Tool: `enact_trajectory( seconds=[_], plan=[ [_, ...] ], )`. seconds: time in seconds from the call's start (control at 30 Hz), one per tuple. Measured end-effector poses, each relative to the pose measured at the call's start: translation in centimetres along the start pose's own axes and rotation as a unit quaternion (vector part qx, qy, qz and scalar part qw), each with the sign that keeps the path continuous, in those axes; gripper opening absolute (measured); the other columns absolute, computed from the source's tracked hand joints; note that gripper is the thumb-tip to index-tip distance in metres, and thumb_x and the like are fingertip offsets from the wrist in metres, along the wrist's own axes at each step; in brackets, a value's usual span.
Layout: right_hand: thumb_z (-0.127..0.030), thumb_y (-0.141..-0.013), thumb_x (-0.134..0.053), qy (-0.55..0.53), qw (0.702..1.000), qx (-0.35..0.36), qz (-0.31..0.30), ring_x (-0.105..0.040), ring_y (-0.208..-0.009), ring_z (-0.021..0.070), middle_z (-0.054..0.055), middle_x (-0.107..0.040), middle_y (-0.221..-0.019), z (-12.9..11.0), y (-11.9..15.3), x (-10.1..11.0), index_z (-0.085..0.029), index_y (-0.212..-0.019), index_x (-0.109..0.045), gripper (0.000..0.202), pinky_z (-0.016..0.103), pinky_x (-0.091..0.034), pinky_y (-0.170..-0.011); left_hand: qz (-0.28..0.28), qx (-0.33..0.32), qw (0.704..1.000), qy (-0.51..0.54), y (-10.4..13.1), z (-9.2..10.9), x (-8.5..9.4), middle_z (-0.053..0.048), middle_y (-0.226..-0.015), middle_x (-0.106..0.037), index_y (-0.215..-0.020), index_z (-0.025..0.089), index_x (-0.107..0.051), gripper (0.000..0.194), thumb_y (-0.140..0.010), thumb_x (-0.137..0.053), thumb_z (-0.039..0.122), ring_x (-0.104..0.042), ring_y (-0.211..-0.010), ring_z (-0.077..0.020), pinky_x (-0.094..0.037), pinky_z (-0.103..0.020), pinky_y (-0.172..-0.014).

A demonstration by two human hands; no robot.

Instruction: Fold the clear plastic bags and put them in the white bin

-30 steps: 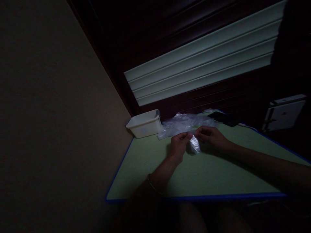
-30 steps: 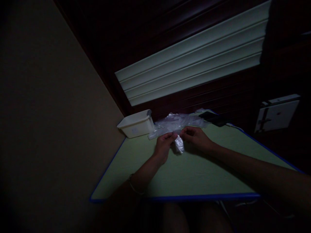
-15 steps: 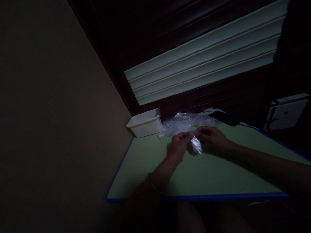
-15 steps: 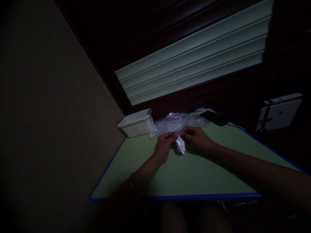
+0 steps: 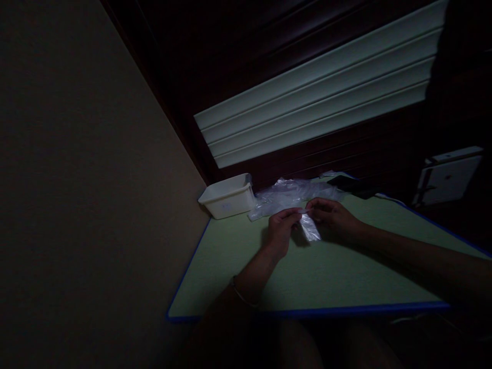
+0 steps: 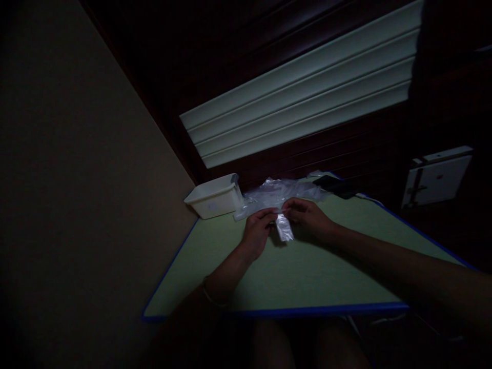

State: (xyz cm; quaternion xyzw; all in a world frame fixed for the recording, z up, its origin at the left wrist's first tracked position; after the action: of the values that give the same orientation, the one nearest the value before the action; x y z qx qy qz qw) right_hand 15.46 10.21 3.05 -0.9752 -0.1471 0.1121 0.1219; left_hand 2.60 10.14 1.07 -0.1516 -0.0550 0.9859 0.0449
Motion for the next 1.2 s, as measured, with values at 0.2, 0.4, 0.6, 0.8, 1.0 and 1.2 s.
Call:
enact_trajectory(
  seconds=[0.2, 0.4, 0.6, 0.8, 1.0, 1.2],
  plan=[
    [-0.026, -0.068, -0.072, -0.032, 0.999, -0.01, -0.005, -0.048, -0.059, 0.0115, -0.003, -0.056, -0.066, 0.6, -0.1, -0.1, -0.019, -0.076, -0.063, 0.014, 0.027, -0.035, -0.057, -0.018, -0.026, 0.999, -0.032, 0.1, 0.6, -0.1, -0.004, -0.075, -0.069, -0.082, 0.017, -0.076, 0.02, -0.064, -0.075, 0.025, -0.054, -0.063, -0.0094, -0.038, -0.022, -0.059],
    [-0.022, -0.068, -0.063, 0.013, 1.0, 0.007, -0.004, -0.044, -0.057, 0.0125, -0.003, -0.052, -0.06, 0.3, -0.2, 0.1, -0.019, -0.071, -0.065, 0.005, 0.028, -0.033, -0.056, -0.018, -0.04, 0.995, -0.085, 0.1, 0.9, 0.2, -0.004, -0.075, -0.069, -0.083, 0.017, -0.076, 0.018, -0.067, -0.072, 0.025, -0.054, -0.063, -0.0099, -0.039, -0.024, -0.063],
    [-0.022, -0.071, -0.056, 0.057, 0.997, 0.051, -0.015, -0.045, -0.057, 0.013, -0.002, -0.051, -0.058, -0.9, -0.2, -0.1, -0.018, -0.064, -0.064, 0.012, 0.028, -0.035, -0.057, -0.037, -0.065, 0.989, -0.129, 0.6, 1.9, -0.1, -0.004, -0.077, -0.069, -0.082, 0.017, -0.077, 0.019, -0.072, -0.063, 0.023, -0.055, -0.068, -0.012, -0.04, -0.024, -0.066],
    [-0.03, -0.07, -0.069, 0.094, 0.992, 0.079, -0.018, -0.052, -0.062, 0.014, -0.001, -0.059, -0.066, -1.5, -0.1, -0.5, -0.019, -0.071, -0.063, 0.013, 0.029, -0.041, -0.062, -0.025, -0.073, 0.99, -0.121, 0.7, 2.3, 0.2, -0.004, -0.079, -0.069, -0.092, 0.015, -0.075, 0.029, -0.072, -0.074, 0.035, -0.056, -0.068, -0.0106, -0.041, -0.023, -0.065],
    [-0.032, -0.071, -0.072, 0.104, 0.989, 0.108, -0.004, -0.054, -0.065, 0.0143, 0.0, -0.06, -0.072, -1.6, -0.1, -0.2, -0.019, -0.08, -0.06, 0.02, 0.028, -0.043, -0.061, -0.027, -0.015, 0.994, -0.101, 0.5, 1.0, -0.1, -0.003, -0.071, -0.067, -0.091, 0.012, -0.073, 0.041, -0.06, -0.083, 0.037, -0.053, -0.055, -0.0073, -0.04, -0.021, -0.056],
    [-0.036, -0.071, -0.072, 0.091, 0.994, 0.055, -0.009, -0.057, -0.065, 0.0154, 0.001, -0.063, -0.073, -1.2, -0.1, -0.4, -0.018, -0.083, -0.062, 0.024, 0.03, -0.044, -0.061, 0.002, -0.014, 0.992, -0.126, 0.5, 1.1, 0.3, -0.003, -0.064, -0.066, -0.082, 0.012, -0.073, 0.039, -0.058, -0.082, 0.041, -0.051, -0.05, -0.0077, -0.038, -0.021, -0.051]
  ],
)
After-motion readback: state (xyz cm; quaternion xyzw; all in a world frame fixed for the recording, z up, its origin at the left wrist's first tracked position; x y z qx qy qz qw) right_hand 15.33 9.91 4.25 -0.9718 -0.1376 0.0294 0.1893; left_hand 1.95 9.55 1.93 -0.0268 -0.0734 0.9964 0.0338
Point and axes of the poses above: each hand's wrist, its own y-axis away from the middle knuckle, its own x-axis out of the back of the hand, z = x × y, the point moved 10 cm from there along -y, towards the middle knuckle
